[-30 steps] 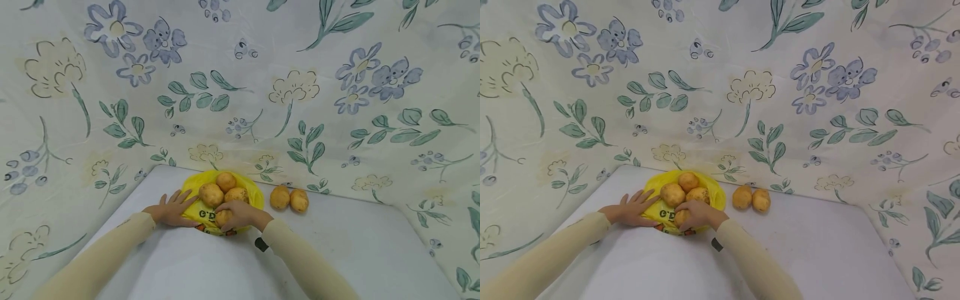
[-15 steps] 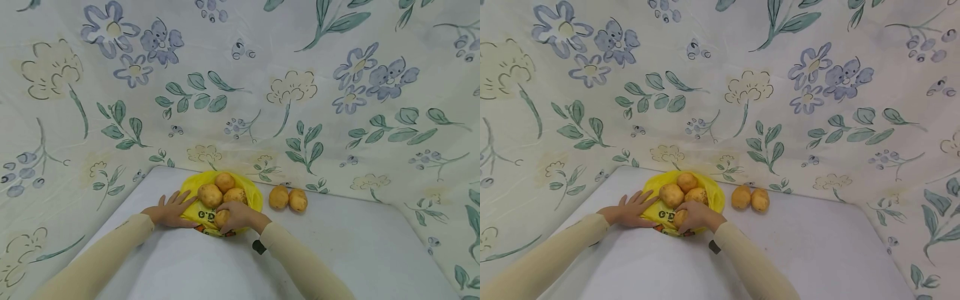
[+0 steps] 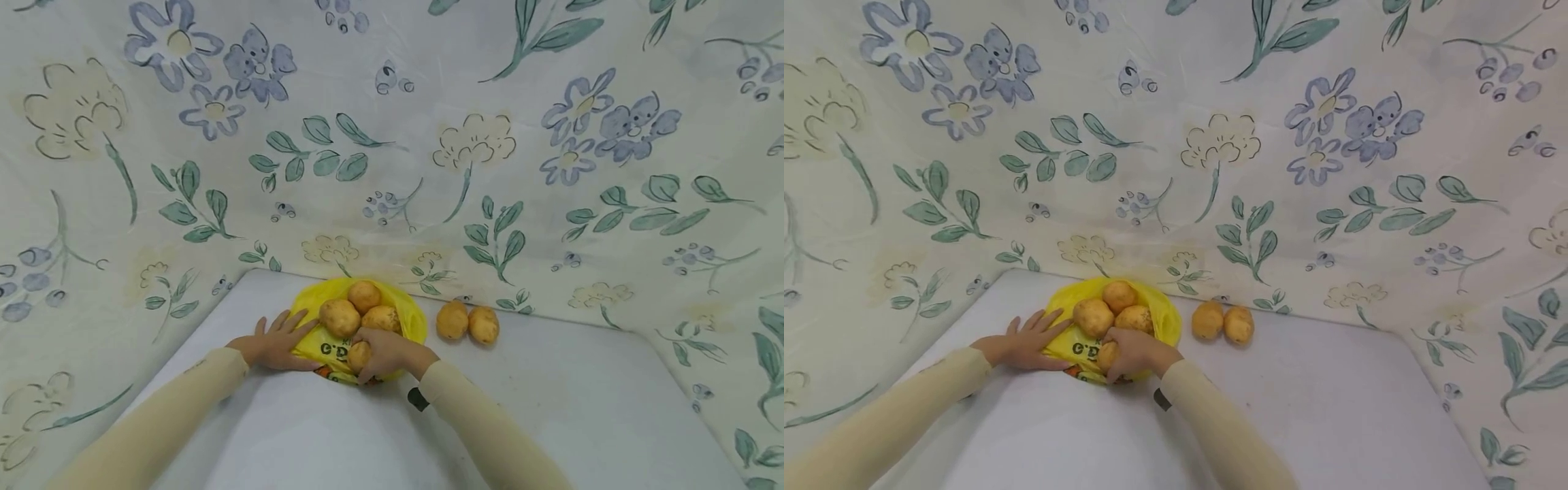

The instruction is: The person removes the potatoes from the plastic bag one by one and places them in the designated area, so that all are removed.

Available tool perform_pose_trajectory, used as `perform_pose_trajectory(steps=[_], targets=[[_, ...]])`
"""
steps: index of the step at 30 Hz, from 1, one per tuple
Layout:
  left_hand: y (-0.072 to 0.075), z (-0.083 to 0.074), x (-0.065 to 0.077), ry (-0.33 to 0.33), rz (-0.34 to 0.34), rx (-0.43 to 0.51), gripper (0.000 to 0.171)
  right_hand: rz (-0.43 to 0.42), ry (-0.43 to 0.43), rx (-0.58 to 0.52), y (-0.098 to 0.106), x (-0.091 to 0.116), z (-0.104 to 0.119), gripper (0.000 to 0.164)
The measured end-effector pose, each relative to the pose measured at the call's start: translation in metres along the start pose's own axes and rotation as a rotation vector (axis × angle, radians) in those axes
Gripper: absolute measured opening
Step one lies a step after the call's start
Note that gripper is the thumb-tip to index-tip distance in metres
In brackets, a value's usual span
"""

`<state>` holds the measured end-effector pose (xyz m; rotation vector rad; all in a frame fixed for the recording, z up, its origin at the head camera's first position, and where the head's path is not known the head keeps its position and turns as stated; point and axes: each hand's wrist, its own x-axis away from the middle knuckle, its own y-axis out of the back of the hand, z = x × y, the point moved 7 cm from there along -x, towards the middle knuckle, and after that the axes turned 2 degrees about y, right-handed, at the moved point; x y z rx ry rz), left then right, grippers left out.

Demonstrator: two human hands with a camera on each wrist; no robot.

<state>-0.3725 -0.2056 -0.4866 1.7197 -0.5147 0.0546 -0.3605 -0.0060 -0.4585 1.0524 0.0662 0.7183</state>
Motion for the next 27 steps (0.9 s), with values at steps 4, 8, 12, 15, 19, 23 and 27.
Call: perform_pose_trajectory(steps=[4, 8, 12, 15, 19, 23, 27], targets=[[0.002, 0.002, -0.001, 0.003, -0.010, 0.018, 0.107, 0.012, 0.014, -0.023, 0.003, 0.000, 0.002, 0.058], [0.003, 0.002, 0.000, -0.005, -0.005, 0.035, 0.108, 0.034, 0.008, -0.024, 0.002, 0.001, 0.000, 0.061], [0.001, 0.001, 0.002, -0.011, 0.006, 0.037, 0.107, 0.058, -0.006, -0.030, -0.001, 0.001, -0.003, 0.065], [0.001, -0.001, 0.001, -0.017, 0.008, 0.024, 0.107, 0.056, -0.013, -0.039, 0.000, 0.001, -0.005, 0.067], [0.000, 0.001, 0.000, -0.017, 0.001, 0.014, 0.106, 0.034, -0.024, -0.052, -0.001, -0.001, -0.006, 0.066], [-0.001, 0.002, -0.001, -0.016, -0.008, 0.027, 0.107, 0.011, -0.034, -0.051, -0.002, -0.001, -0.007, 0.063], [0.000, -0.001, -0.003, -0.020, -0.007, 0.008, 0.107, -0.009, -0.040, -0.081, -0.003, 0.001, -0.009, 0.059]])
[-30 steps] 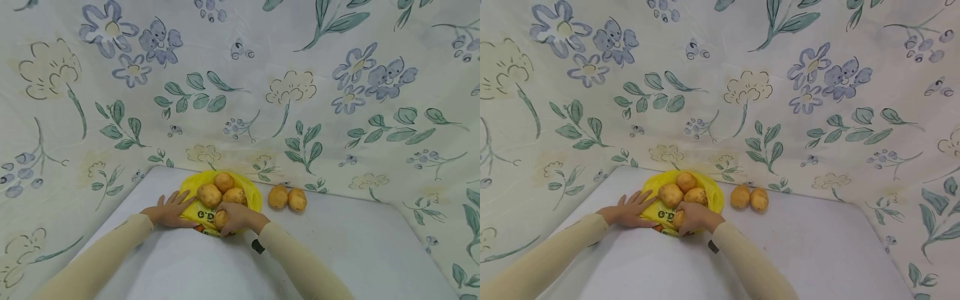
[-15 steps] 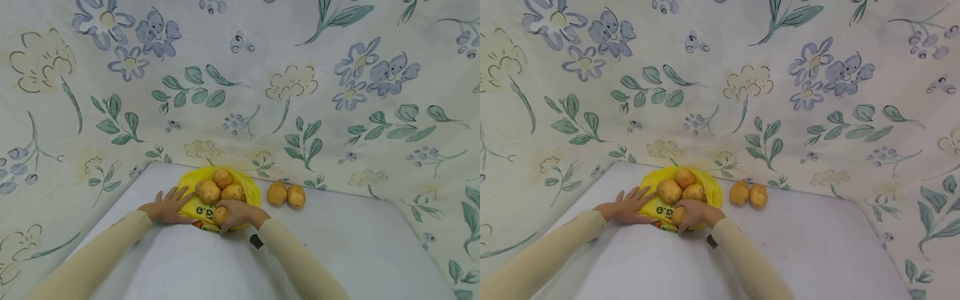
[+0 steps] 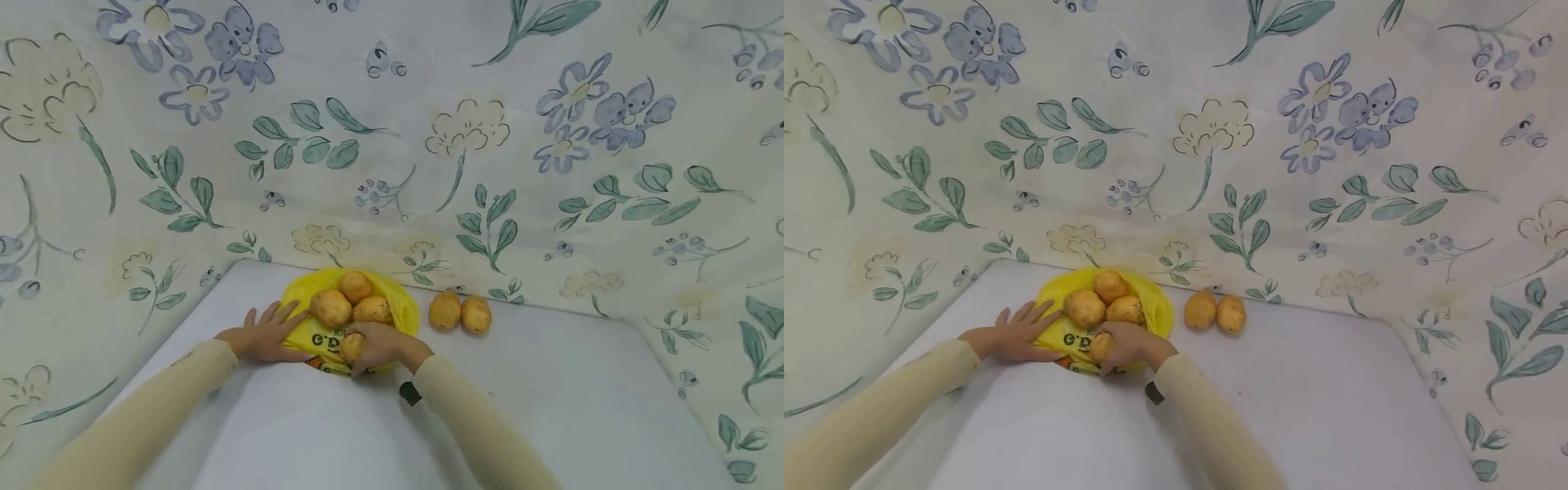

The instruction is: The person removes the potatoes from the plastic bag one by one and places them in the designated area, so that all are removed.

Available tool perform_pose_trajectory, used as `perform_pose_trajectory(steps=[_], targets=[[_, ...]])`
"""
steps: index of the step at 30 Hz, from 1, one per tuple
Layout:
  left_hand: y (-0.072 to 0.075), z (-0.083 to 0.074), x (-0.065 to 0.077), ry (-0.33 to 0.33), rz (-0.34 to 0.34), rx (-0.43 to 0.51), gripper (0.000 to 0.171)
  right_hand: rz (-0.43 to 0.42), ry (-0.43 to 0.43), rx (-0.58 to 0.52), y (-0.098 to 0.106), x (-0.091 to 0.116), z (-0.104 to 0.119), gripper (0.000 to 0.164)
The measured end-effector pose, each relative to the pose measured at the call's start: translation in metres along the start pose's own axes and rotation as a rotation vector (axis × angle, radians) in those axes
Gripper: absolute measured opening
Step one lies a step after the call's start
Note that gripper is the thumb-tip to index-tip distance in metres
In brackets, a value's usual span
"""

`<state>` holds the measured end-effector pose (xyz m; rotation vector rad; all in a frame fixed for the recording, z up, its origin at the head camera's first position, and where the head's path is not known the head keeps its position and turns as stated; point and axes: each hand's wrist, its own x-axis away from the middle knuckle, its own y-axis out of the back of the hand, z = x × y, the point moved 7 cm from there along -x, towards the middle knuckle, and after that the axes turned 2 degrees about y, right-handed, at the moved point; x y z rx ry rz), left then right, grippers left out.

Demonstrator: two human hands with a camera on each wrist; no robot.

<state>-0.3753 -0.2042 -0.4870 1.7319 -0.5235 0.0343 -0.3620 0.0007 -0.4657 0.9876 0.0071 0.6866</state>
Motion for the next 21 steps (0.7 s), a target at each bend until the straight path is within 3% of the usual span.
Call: perform_pose_trajectory(steps=[9, 21], targets=[[-0.0041, 0.0038, -0.0075, 0.007, -0.004, -0.021, 0.108, -0.003, -0.006, -0.046, 0.0007, 0.0054, 0.0013, 0.059], [-0.0009, -0.0002, 0.0013, -0.003, -0.010, -0.007, 0.106, 0.019, -0.006, -0.040, -0.0021, 0.0013, -0.0015, 0.060]])
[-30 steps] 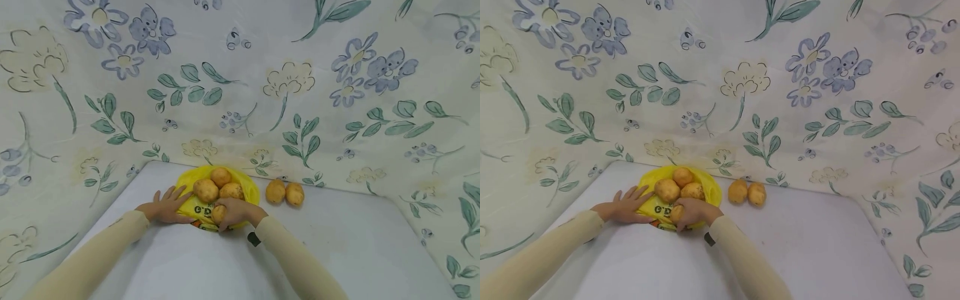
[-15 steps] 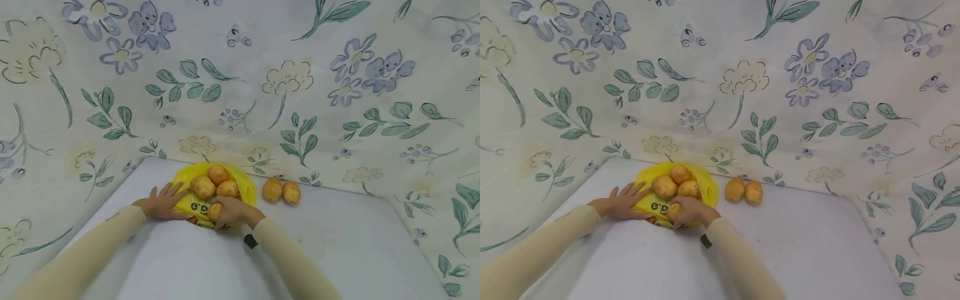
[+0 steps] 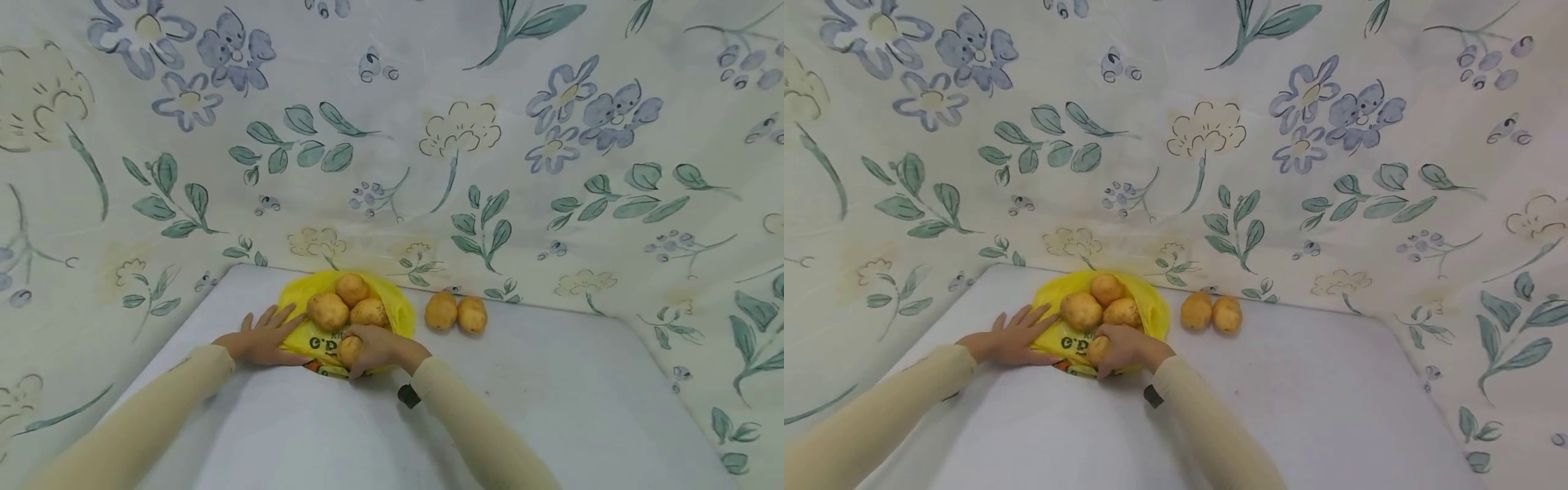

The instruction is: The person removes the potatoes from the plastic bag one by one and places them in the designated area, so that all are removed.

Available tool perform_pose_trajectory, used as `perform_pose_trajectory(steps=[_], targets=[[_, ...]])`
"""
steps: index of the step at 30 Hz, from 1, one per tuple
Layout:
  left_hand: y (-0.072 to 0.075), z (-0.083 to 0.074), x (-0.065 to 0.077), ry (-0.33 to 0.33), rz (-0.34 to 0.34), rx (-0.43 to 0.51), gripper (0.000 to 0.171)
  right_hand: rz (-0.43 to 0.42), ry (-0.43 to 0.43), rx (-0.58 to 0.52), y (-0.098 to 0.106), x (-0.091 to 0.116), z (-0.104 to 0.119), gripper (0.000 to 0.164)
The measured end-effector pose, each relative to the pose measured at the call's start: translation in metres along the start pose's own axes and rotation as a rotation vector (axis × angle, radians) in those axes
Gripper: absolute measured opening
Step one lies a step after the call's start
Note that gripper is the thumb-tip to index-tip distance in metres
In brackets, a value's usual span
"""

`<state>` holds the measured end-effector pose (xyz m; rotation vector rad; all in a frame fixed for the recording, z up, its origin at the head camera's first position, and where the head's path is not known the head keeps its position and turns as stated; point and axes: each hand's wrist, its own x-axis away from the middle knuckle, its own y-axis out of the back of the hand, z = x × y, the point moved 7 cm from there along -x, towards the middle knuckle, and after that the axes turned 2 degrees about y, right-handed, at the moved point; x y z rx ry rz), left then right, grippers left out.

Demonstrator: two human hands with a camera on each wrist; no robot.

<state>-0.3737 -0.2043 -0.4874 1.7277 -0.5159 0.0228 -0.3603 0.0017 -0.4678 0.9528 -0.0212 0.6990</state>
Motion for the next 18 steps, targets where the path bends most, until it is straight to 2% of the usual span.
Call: perform_pose_trajectory(steps=[6, 11, 18], targets=[[-0.002, 0.002, -0.004, 0.001, -0.003, -0.002, 0.106, 0.006, 0.020, -0.012, 0.000, 0.001, -0.001, 0.061], [-0.005, 0.002, -0.005, -0.011, -0.009, 0.008, 0.106, -0.042, 0.029, -0.007, -0.001, 0.002, -0.003, 0.062], [-0.002, 0.004, -0.010, -0.016, -0.037, 0.002, 0.107, -0.155, 0.162, 0.007, 0.015, 0.004, 0.014, 0.064]])
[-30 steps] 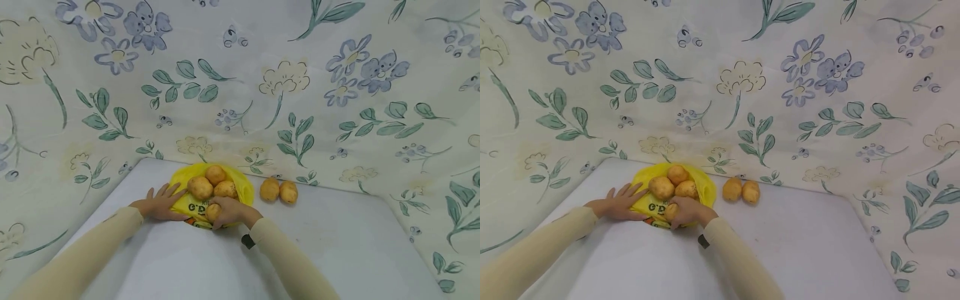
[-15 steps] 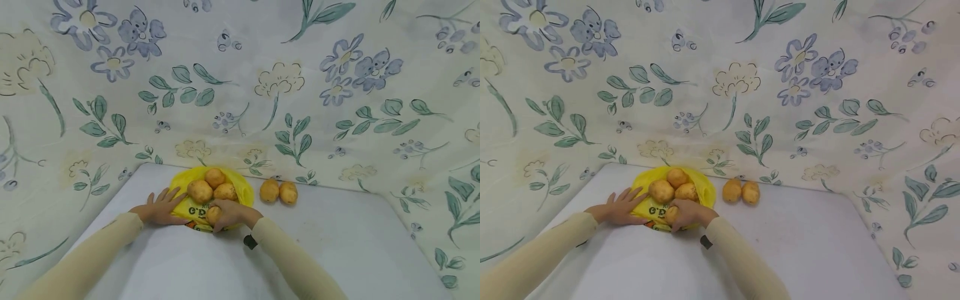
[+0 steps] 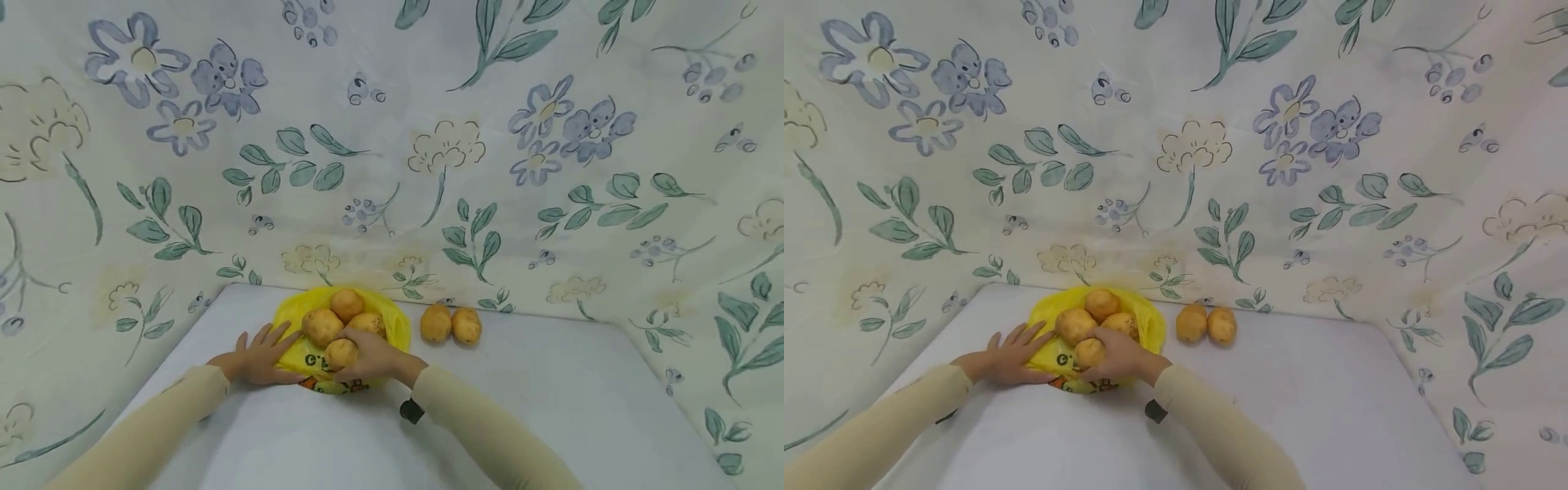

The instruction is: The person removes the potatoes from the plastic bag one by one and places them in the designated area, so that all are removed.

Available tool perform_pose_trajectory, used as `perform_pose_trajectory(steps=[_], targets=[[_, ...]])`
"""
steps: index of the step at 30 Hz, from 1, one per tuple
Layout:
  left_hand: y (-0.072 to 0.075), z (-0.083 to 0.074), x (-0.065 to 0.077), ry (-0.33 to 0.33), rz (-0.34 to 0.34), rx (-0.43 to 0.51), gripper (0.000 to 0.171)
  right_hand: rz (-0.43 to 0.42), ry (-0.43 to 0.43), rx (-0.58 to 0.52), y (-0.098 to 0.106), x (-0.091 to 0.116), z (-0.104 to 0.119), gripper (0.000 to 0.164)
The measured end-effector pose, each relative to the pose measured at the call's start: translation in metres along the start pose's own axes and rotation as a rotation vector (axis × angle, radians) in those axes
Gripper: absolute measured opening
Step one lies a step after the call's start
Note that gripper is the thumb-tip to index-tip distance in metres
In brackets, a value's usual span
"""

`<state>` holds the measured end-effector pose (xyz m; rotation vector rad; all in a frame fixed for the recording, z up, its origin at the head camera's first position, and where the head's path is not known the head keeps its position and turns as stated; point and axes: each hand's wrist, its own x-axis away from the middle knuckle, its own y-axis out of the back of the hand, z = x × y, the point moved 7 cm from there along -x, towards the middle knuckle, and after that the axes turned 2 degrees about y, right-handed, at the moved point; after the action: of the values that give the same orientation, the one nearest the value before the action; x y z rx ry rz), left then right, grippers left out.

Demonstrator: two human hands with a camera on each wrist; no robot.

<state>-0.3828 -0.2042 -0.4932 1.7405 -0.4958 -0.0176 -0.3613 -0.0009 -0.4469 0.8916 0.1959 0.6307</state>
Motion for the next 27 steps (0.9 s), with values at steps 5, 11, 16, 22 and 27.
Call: perform_pose_trajectory(steps=[5, 11, 16, 22, 27], targets=[[-0.002, -0.003, 0.001, -0.010, 0.018, 0.025, 0.107, 0.030, 0.017, -0.069, 0.002, 0.004, 0.009, 0.060], [0.003, -0.003, 0.005, 0.004, 0.019, 0.030, 0.108, 0.062, 0.051, -0.281, 0.002, 0.010, 0.018, 0.068], [0.000, 0.003, 0.001, 0.008, -0.001, 0.018, 0.113, 0.058, 0.071, -0.387, 0.008, 0.014, 0.018, 0.071], [-0.003, 0.008, -0.004, 0.005, -0.027, 0.026, 0.116, 0.073, 0.048, -0.389, 0.013, 0.018, 0.012, 0.073], [-0.007, 0.009, -0.005, 0.010, -0.018, 0.019, 0.116, 0.072, 0.003, -0.426, 0.013, 0.025, -0.001, 0.081]])
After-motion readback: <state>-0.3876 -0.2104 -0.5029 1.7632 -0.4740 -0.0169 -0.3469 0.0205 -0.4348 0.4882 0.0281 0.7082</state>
